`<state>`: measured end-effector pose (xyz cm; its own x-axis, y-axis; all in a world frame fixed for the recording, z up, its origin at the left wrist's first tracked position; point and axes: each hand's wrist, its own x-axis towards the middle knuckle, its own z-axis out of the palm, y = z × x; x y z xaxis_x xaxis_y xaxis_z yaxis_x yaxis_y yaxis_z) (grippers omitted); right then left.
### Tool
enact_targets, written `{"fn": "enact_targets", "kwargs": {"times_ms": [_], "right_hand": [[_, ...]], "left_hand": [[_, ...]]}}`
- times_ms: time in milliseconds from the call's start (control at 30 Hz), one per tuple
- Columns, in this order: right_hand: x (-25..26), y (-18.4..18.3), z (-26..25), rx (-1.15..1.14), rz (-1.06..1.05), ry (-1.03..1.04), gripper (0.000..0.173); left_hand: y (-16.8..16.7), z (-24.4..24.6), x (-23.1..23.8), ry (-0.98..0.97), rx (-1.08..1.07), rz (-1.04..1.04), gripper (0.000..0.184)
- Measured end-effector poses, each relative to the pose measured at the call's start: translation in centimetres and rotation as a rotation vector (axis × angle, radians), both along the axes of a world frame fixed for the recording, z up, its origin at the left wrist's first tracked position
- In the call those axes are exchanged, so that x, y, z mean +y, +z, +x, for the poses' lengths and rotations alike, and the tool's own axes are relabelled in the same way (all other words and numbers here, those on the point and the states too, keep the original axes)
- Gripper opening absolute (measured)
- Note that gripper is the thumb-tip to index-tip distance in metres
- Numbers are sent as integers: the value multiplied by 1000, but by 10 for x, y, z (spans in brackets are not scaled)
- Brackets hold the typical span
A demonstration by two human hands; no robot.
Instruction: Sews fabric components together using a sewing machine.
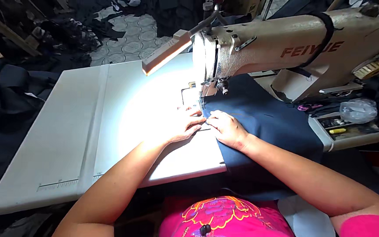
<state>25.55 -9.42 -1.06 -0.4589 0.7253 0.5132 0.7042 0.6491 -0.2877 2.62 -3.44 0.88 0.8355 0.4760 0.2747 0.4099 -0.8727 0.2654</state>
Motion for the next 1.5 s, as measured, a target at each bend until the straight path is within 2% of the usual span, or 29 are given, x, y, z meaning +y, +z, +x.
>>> {"fn": "enact_targets", "kwargs": {"times_ms": [533,667,867,967,1067,1133,1167,1233,1267,1300,1333,1367,1400,1433,1500], "right_hand": [[24,0,7,70,21,60,20],[50,3,13,173,-96,74,16],[74,8,18,157,-114,85,15],[80,11,19,177,-197,67,16],[75,18,18,104,-279,7,23],[46,30,17,-56,-299,-73,37],[22,37,18,-66,-308,-95,43],[-44,48,32,75,-364,-26,41],[-79,50,47,166,-481,79,36],[-111,48,69,226,-682,205,34],[-137,40,93,253,-934,311,34],[-160,25,116,247,-1176,327,36],[-180,6,134,224,-1361,215,36],[-197,-12,144,248,-1458,-18,36],[-221,-51,143,549,-1361,-516,34]], "left_hand": [[0,1,15,19,6,4,41],[-4,0,31,40,-11,-2,40],[3,-9,22,69,12,-9,39],[3,-11,23,52,-27,-15,38],[9,-7,31,56,-34,-27,36],[11,-4,42,97,-22,-43,35],[9,-3,50,127,-17,-40,36],[9,1,65,186,-13,-27,39],[11,4,71,209,-15,-22,41],[16,7,76,238,-12,-19,45],[20,12,81,260,-14,-6,50],[24,18,88,272,-10,20,55],[26,24,96,269,9,40,60],[30,31,104,251,23,47,62],[37,44,113,197,30,29,54]]}}
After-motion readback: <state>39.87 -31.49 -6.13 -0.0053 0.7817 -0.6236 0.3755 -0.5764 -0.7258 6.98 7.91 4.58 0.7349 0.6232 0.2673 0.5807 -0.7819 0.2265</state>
